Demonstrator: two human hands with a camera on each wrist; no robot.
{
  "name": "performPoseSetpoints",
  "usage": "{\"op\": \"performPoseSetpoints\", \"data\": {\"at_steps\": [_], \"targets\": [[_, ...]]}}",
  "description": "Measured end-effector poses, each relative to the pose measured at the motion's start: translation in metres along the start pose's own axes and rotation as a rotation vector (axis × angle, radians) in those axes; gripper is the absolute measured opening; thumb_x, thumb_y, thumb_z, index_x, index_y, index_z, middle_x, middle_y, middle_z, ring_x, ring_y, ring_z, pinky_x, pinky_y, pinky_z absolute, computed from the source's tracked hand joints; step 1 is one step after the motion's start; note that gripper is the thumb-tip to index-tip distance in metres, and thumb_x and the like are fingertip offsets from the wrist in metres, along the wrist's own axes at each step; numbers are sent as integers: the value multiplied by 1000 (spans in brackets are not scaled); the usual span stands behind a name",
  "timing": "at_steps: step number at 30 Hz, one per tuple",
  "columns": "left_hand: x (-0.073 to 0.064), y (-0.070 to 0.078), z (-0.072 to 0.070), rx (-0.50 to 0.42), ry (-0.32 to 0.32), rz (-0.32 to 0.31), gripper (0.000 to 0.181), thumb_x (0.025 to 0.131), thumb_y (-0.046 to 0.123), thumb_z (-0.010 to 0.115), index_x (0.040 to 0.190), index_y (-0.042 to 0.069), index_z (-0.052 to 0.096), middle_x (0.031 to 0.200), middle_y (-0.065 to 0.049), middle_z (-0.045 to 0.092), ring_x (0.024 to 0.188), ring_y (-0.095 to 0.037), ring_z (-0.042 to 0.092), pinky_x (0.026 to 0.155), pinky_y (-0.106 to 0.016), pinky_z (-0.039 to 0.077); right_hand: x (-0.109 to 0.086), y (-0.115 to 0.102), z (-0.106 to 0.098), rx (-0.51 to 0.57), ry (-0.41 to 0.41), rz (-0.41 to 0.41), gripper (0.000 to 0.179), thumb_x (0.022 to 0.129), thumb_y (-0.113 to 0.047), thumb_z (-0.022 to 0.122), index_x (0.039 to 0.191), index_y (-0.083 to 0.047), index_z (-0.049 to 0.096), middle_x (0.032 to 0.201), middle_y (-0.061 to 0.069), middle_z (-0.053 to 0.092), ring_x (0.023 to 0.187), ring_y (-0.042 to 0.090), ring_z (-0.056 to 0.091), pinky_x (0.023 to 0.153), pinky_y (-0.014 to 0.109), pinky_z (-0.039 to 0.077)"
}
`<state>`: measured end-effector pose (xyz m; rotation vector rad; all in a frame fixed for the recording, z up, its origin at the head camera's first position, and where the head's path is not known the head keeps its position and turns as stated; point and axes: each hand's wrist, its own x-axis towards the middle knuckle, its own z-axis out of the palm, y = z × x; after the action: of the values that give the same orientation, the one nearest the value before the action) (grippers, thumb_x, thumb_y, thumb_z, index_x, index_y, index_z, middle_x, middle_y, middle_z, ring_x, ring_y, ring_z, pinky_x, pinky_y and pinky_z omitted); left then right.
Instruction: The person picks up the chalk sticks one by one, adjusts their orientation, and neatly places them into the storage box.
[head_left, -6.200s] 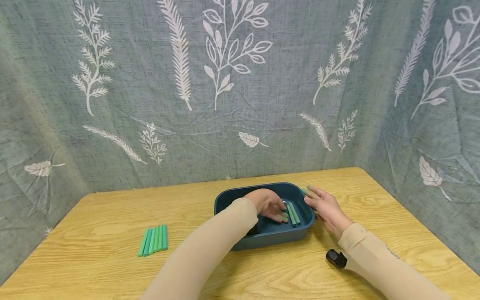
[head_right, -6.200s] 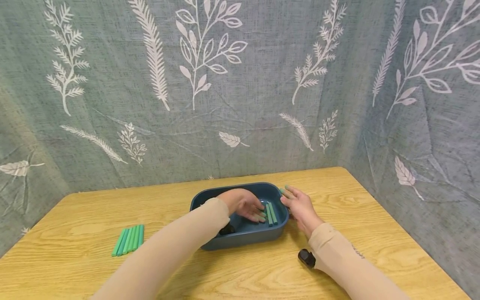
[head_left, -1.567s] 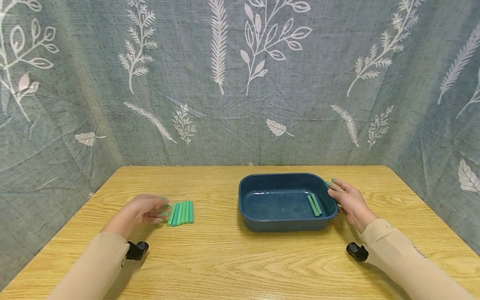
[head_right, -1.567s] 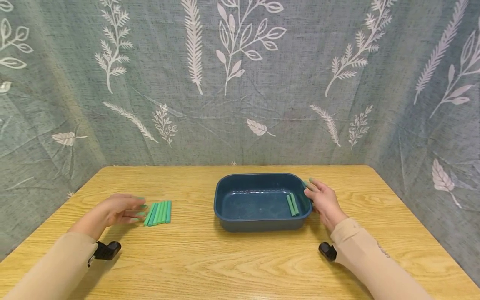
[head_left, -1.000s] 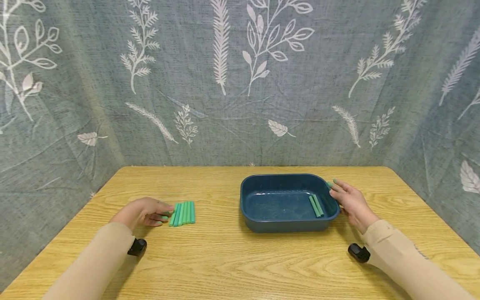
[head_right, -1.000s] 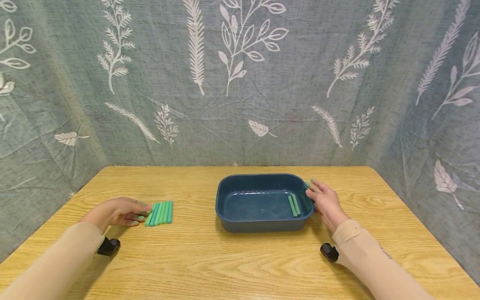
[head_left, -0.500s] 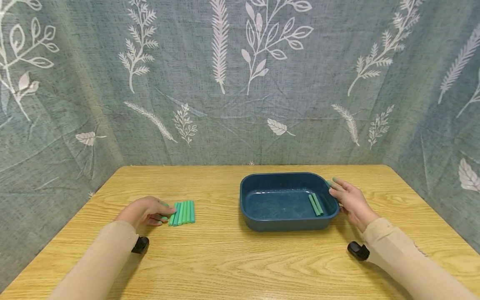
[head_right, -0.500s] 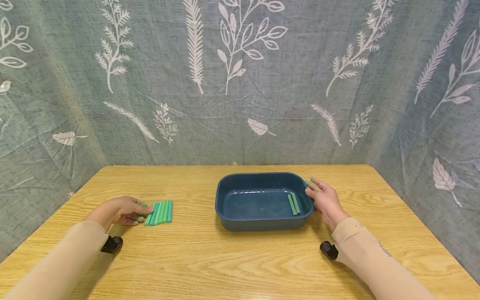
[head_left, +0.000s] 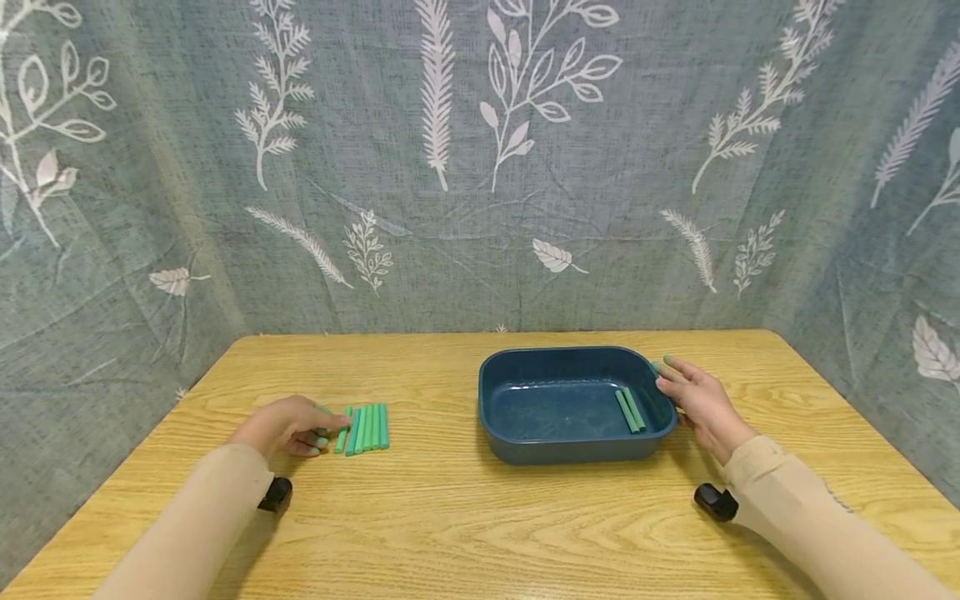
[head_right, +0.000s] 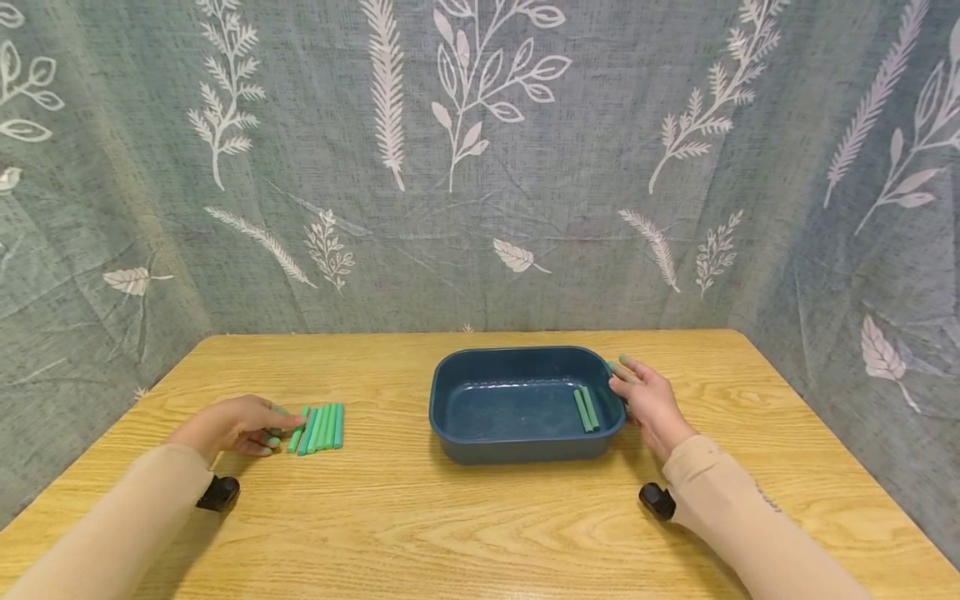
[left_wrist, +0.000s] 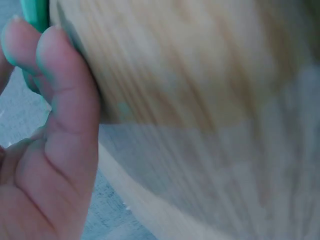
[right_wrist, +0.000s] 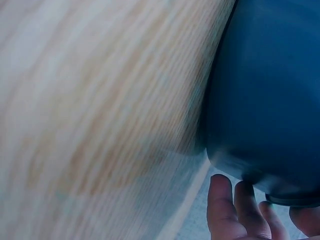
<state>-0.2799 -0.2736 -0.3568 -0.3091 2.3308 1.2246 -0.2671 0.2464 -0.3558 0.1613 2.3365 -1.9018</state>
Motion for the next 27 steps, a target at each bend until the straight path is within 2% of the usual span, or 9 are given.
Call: {"op": "performPoseSetpoints", "data": {"at_steps": [5, 12, 16, 20, 27], "targets": [[-2, 3, 4, 34, 20, 14, 26, 98, 21, 62, 79, 6, 55, 68, -2, 52, 60, -9, 54, 60, -21, 52, 0, 1, -1, -2, 2, -4, 63, 106, -17, 41, 157, -9, 4, 159, 16, 12, 143, 39, 20, 65, 24, 41], [-2, 0, -4, -2, 4, 21, 19, 99, 20, 58, 87, 6, 59, 76, -1, 56, 65, -11, 59, 63, -25, 51, 1, 0, 1, 14, 12, -3, 63, 106, -15, 42, 157, -9, 6, 159, 16, 14, 143, 38, 21, 66, 23, 42], [-3, 2, -1, 4, 42, 7, 28, 98, 24, 61, 77, 7, 58, 69, 0, 54, 61, -10, 58, 60, -23, 51, 1, -1, 0, 11, 17, -3, 63, 106, -16, 42, 157, -9, 6, 159, 16, 14, 142, 39, 22, 65, 24, 41], [-5, 5, 2, 26, 68, 6, 29, 97, 21, 62, 73, 7, 55, 64, 1, 52, 57, -9, 57, 58, -22, 51, 2, -2, 1, 11, 9, 4, 63, 106, -16, 42, 157, -9, 5, 159, 16, 13, 143, 39, 21, 71, 27, 44], [-4, 5, 0, -22, 69, 7, 16, 97, 16, 56, 91, 2, 58, 75, -3, 53, 62, -12, 54, 62, -25, 51, 1, -1, 0, 7, 8, 11, 63, 106, -16, 41, 157, -9, 4, 159, 16, 11, 143, 40, 19, 78, 30, 44]]}}
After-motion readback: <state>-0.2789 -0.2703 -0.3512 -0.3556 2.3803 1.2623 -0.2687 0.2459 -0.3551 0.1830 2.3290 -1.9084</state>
